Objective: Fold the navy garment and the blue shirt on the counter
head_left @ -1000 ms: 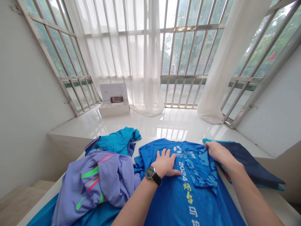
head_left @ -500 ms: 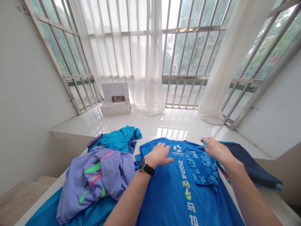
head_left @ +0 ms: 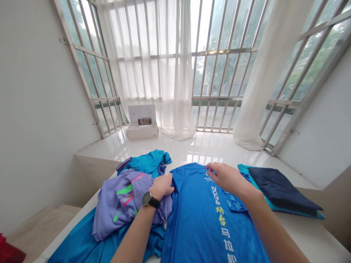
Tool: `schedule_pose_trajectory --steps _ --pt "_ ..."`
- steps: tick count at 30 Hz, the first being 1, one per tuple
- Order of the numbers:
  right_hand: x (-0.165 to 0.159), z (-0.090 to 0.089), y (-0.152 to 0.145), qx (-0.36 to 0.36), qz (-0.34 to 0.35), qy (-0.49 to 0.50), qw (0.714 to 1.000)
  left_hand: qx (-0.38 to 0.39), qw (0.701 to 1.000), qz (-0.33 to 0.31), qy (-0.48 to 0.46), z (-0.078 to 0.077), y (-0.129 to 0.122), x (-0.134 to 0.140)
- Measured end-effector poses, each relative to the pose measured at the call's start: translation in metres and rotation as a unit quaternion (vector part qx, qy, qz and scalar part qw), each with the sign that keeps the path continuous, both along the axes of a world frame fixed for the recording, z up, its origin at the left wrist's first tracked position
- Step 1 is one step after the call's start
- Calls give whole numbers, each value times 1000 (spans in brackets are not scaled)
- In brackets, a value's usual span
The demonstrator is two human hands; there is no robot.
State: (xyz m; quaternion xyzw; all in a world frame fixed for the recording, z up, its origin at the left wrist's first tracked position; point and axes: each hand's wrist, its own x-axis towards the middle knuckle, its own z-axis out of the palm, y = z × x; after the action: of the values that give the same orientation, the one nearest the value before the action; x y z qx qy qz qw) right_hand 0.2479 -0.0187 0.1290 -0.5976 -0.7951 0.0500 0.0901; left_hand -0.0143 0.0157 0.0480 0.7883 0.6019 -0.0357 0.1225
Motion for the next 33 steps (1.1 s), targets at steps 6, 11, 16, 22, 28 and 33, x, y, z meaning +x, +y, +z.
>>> schedule_pose_trajectory --steps 6,11,16,22,28,33 --pt "-38 2 10 -21 0 49 999 53 997 -1 -59 -18 -1 4" --pt "-57 -19 19 -32 38 94 994 72 986 28 -145 -28 3 8" --pt "-59 -36 29 -26 48 151 987 123 933 108 -322 -27 19 -3" --pt "-72 -57 42 -151 49 359 920 156 868 152 -446 -8 22 -15" --pt "-89 -61 43 -274 -27 519 809 146 842 120 -505 3 11 -3" --pt "-87 -69 46 -325 -43 591 737 -30 803 15 -595 -1 -5 16"
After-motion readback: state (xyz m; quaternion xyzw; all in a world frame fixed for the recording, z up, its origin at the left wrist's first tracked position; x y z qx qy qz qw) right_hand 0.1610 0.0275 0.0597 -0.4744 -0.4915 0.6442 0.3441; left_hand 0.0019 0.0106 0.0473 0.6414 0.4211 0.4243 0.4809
